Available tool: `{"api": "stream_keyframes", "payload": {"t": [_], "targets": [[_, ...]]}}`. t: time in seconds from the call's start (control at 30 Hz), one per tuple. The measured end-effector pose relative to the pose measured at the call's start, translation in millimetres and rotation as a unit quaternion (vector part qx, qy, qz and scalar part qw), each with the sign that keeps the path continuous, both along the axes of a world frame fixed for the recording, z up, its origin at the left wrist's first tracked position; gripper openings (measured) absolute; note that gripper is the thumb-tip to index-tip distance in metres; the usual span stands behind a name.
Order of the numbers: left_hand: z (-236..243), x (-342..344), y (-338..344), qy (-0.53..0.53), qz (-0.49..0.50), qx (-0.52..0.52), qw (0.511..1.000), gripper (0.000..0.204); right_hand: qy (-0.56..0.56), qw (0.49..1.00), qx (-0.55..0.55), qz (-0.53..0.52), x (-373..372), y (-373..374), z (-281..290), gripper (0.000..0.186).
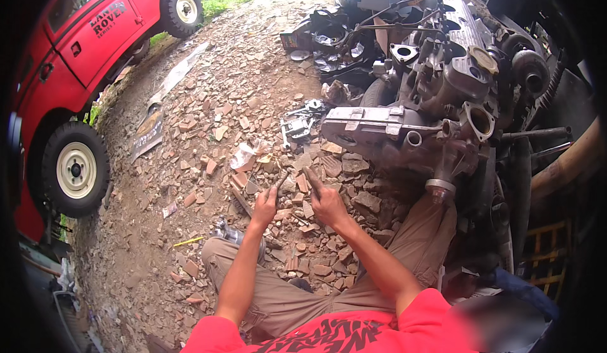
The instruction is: The person sits on the ground and works on a disassembled engine block. They repeatedly pick up small metal parts from the rubble, insert them into the engine, and adjust them by hand.
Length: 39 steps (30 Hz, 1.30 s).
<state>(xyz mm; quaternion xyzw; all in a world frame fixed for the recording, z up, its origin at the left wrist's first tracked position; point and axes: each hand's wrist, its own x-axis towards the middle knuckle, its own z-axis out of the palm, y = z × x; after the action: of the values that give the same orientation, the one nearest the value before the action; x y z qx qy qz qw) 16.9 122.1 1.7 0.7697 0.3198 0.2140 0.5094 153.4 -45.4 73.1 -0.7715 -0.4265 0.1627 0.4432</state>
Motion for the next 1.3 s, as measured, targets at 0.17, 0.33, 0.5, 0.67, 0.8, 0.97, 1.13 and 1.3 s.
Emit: {"api": "stream_keyframes", "payload": {"t": [0.17,0.33,0.5,0.67,0.8,0.97,1.13,1.3], "targets": [[19,7,-37,-0.049,0.001,0.101,0.994,0.039,-0.078,0.994,-0.041,0.071,-31,7,-38,0.083],[14,-5,-40,0.014,-0.074,0.039,0.996,0.036,-0.066,0.992,-0.080,0.073,-30,4,-35,0.087],[21,-5,-41,0.018,-0.094,0.002,0.995,0.038,-0.059,0.986,-0.133,0.078,-16,5,-28,0.082],[15,7,-40,-0.018,-0.013,-0.020,1.000,0.040,0.014,0.997,0.077,0.004,-5,10,-31,0.057],[8,0,-28,0.052,-0.141,-0.049,0.987,0.038,0.095,0.985,0.105,-0.103,7,11,-54,0.045],[9,-3,-34,0.034,-0.206,-0.036,0.977,0.033,0.170,0.973,0.151,-0.046,12,13,-66,0.046],[1,-7,-25,0.079,-0.259,0.038,0.962,0.034,0.177,0.984,0.009,-0.019,21,13,-72,0.045],[-1,-3,-29,0.093,-0.249,-0.032,0.964,0.034,0.189,0.981,0.038,0.011,19,11,-70,0.045]]}}
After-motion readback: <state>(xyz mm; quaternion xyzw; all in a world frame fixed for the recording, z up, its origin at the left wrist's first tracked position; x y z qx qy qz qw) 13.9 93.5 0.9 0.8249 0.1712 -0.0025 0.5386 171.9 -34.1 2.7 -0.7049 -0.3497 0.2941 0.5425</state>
